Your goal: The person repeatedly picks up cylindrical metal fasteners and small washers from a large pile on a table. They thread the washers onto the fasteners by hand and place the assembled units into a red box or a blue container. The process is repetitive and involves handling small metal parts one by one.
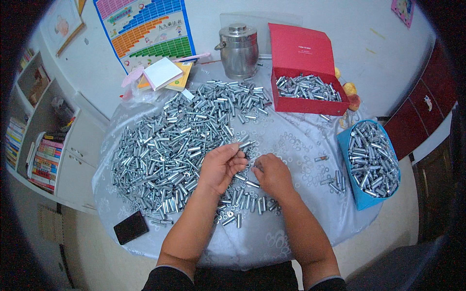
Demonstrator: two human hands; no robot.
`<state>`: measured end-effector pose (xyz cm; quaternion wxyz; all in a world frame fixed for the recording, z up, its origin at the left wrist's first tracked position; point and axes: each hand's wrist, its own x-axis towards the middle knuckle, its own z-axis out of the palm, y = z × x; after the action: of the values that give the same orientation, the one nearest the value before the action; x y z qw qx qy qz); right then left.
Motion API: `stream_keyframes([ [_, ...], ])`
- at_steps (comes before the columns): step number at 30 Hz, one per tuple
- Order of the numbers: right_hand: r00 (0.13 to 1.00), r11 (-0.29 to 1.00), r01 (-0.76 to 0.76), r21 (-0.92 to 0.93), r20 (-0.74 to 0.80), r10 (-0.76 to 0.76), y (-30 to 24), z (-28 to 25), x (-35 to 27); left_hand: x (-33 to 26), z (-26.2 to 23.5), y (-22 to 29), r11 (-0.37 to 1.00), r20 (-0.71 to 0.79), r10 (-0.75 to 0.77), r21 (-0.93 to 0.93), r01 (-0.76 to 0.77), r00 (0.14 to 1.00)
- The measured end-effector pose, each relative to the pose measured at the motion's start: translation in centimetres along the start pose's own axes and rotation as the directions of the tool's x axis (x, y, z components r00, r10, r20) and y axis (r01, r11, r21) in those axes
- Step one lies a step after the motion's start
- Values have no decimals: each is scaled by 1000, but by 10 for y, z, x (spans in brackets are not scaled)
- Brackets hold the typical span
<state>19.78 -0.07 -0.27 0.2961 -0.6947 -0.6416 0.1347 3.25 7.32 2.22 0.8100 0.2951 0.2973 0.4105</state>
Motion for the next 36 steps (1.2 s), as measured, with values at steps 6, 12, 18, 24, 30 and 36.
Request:
stream_keyframes([
  [6,965,787,-212,580,-3,262,5,-17,-2,-1,5,-7,990,7,-1,144,0,1000],
  [12,961,446,-60,893,-68,266,0,-29,-2,-4,9,-12,982,38,-22,188,14,999],
  [18,967,438,-57,897,-60,247,3,-24,-3,-6,12,-12,978,53,-36,206,25,998],
  [24,972,496,-82,864,-40,231,6,-25,-3,-7,14,-10,959,61,-26,284,7,998],
  [30,967,632,-117,766,-56,247,9,-21,-4,-8,16,-11,933,75,-2,358,-25,997],
  [36,911,680,-365,636,94,401,9,-29,-6,-13,21,-13,916,155,-39,400,-27,987],
])
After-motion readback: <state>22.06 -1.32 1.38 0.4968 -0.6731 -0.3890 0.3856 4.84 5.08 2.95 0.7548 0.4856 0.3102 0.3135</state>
